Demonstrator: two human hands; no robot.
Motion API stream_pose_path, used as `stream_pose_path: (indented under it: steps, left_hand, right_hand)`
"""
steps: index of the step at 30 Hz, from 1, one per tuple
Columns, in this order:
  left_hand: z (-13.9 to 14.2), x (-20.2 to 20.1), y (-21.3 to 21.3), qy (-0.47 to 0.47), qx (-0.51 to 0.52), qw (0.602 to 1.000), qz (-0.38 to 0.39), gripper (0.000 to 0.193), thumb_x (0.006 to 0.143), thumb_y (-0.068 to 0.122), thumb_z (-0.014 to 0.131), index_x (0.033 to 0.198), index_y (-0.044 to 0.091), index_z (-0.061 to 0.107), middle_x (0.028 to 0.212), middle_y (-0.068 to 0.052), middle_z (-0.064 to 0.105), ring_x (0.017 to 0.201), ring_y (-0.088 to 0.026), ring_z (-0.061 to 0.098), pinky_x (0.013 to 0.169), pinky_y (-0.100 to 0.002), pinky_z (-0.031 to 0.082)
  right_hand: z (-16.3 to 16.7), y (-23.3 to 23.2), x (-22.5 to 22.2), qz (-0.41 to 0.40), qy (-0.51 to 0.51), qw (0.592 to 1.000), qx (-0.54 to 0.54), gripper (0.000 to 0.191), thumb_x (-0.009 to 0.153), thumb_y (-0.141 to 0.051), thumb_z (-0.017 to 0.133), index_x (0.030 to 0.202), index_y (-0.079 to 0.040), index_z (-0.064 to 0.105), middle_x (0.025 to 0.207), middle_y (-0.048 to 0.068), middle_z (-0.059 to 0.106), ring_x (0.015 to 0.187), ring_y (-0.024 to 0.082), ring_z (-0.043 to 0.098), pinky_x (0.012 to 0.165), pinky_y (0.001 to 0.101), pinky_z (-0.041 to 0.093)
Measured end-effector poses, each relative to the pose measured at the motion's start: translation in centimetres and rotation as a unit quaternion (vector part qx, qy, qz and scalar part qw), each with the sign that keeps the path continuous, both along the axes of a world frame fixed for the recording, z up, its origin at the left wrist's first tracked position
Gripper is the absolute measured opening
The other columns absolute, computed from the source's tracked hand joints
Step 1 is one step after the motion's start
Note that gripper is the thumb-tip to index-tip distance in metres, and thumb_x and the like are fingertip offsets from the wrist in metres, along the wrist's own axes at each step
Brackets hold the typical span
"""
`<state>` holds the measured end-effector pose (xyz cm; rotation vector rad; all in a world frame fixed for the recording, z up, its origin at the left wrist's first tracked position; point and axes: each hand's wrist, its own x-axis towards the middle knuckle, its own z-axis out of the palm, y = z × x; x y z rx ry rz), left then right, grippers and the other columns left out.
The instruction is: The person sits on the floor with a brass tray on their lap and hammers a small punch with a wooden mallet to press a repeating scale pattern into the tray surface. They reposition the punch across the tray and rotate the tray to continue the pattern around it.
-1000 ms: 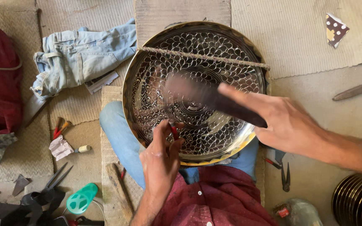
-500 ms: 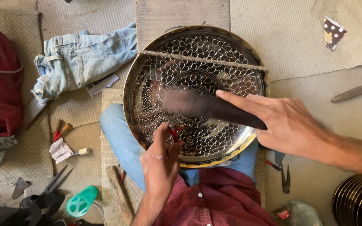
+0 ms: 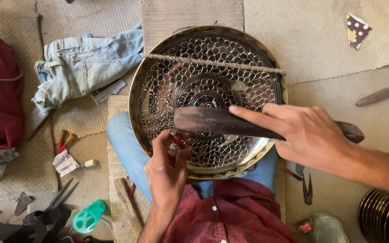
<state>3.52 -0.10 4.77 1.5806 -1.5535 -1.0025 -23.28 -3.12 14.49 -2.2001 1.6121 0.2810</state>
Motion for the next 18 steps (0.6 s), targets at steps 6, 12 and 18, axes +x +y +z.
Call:
stream_pose_path:
  steps: [6, 12, 18]
  left_hand:
    - [0.5, 1.3, -1.6, 0.004, -0.046, 0.985, -0.166, 0.045, 0.087, 0.000, 0.074, 0.128, 0.004, 0.054, 0.113, -0.006, 0.079, 0.080, -0.018, 0.080, 0.063, -0.031, 0.064]
    - [0.7, 1.6, -2.2, 0.006, 0.052, 0.983, -0.177, 0.050, 0.084, 0.001, 0.075, 0.128, 0.005, 0.051, 0.117, -0.005, 0.079, 0.064, -0.017, 0.077, 0.056, -0.032, 0.062]
    - [1.0, 1.5, -2.3, 0.014, 0.043, 0.978, -0.203, 0.049, 0.086, 0.000, 0.072, 0.130, 0.006, 0.052, 0.119, -0.003, 0.079, 0.066, -0.015, 0.078, 0.056, -0.029, 0.060]
  right_hand:
    - [-0.8, 1.0, -1.4, 0.015, 0.007, 0.993, -0.119, 0.101, 0.064, 0.001, 0.067, 0.154, -0.038, 0.042, 0.075, 0.003, 0.056, 0.063, 0.020, 0.063, 0.056, 0.0361, 0.059]
    - [-1.9, 2.7, -2.6, -0.001, -0.013, 0.987, -0.161, 0.096, 0.065, 0.004, 0.065, 0.151, -0.035, 0.049, 0.077, 0.000, 0.059, 0.061, 0.017, 0.062, 0.055, 0.0331, 0.059]
    - [-2.0, 3.0, -2.6, -0.103, -0.086, 0.978, -0.160, 0.074, 0.091, -0.007, 0.071, 0.157, -0.030, 0.046, 0.088, -0.002, 0.067, 0.061, 0.014, 0.063, 0.057, 0.0325, 0.057]
